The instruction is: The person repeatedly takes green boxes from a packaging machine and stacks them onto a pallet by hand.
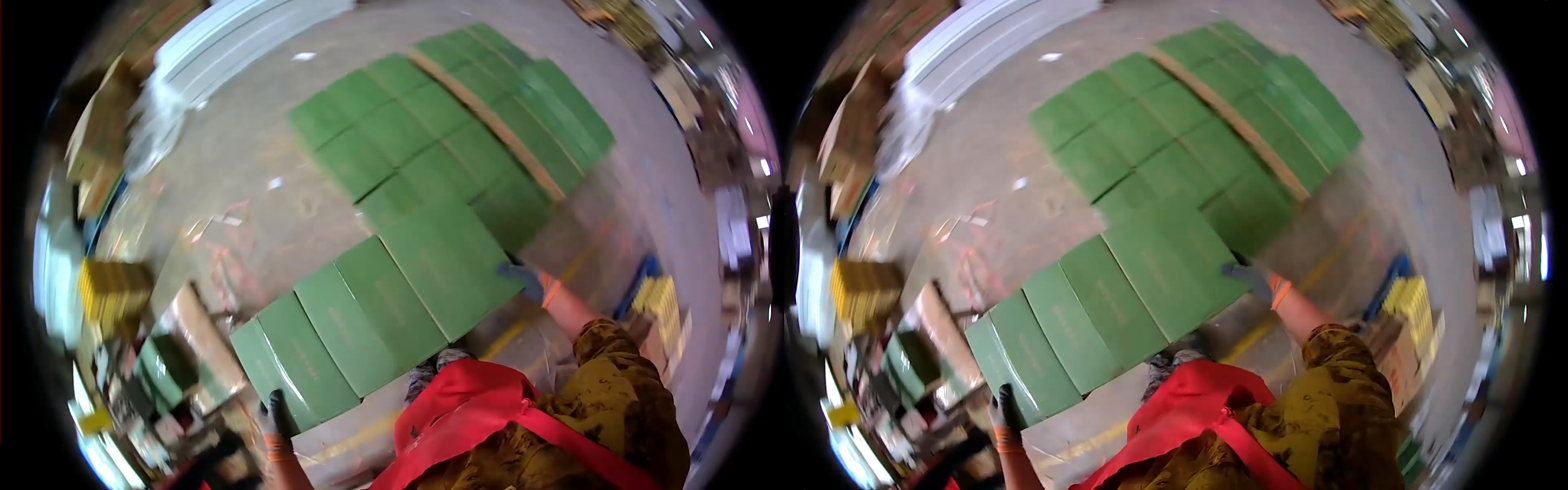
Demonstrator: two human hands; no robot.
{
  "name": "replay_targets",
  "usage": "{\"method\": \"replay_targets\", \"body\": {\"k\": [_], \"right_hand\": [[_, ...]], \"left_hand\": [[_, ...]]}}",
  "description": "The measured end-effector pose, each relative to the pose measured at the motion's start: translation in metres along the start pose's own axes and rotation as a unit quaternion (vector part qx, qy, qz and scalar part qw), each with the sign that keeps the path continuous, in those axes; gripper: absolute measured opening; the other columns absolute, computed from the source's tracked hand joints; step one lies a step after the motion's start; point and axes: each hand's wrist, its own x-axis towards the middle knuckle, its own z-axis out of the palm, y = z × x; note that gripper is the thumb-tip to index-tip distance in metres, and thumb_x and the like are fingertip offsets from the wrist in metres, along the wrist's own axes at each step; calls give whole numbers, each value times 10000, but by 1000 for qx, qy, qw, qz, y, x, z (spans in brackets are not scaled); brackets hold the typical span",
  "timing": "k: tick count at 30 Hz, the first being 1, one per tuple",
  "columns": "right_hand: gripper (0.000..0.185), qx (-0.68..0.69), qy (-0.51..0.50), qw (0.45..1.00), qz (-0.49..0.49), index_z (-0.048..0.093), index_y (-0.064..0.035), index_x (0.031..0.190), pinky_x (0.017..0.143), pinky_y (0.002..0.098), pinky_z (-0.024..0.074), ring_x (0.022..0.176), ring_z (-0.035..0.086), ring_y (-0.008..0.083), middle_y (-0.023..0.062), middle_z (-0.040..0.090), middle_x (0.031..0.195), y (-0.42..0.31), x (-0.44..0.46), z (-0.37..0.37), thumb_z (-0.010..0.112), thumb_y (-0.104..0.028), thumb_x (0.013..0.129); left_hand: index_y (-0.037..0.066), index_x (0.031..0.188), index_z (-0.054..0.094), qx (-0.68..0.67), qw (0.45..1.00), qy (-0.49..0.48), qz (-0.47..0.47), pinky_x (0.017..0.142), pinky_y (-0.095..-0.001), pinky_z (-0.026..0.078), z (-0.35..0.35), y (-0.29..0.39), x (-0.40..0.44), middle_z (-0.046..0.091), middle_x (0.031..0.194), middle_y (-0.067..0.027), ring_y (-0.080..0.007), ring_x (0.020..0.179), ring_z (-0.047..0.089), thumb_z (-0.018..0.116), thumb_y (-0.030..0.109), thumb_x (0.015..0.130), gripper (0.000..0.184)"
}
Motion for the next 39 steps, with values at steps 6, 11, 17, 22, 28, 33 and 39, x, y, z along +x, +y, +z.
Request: {"method": "replay_targets", "body": {"k": [6,11,17,22,28,33,39], "right_hand": [[550,190,140,971,-31,353,-46,1393,969,313,418,1145,510,168,68,496,1300,106,-103,-118,556,-203,906],[511,313,224,916,-116,372,-39,1370,965,322,427,1152,503,194,89,500,1282,80,-109,-197,552,-156,906],[475,296,313,880,-201,369,-56,1375,917,310,458,1087,538,180,71,531,1233,61,0,-427,517,-109,927],[553,333,385,842,-179,357,-71,1386,866,287,469,1046,533,151,44,528,1214,59,92,-570,590,-181,896],[777,313,427,814,-238,246,-94,1433,827,287,487,982,536,146,46,526,1145,62,175,-616,700,-257,824],[754,322,455,820,-129,201,-116,1438,828,279,493,916,561,162,73,550,1071,46,188,-619,648,-69,832],[671,467,352,805,-98,251,-51,1399,813,290,500,883,591,164,87,575,1071,64,179,-625,632,-71,846]], "left_hand": [[-70,1141,587,30,974,-218,49,892,-285,464,166,61,126,638,1090,-114,-166,965,601,601,244,912,389],[-59,1166,583,196,927,-291,131,885,-274,456,392,162,216,638,1101,-94,-152,994,581,588,294,920,430],[-55,1223,546,216,894,-333,206,948,-280,421,689,263,340,610,1178,-88,-160,1039,574,547,309,939,462],[-8,1265,535,348,864,-293,214,986,-287,385,940,367,372,576,1242,-81,-154,1121,524,515,458,922,580],[23,1263,544,392,812,-283,327,939,-289,411,1117,395,514,608,1198,-86,-150,1072,549,515,457,923,553],[166,1339,435,525,756,-156,357,929,-390,415,1186,338,532,576,1211,-179,-340,1097,550,368,453,965,477],[307,1392,359,717,614,78,322,913,-475,417,1205,330,477,603,1183,-143,-334,1093,571,289,494,945,490]]}}
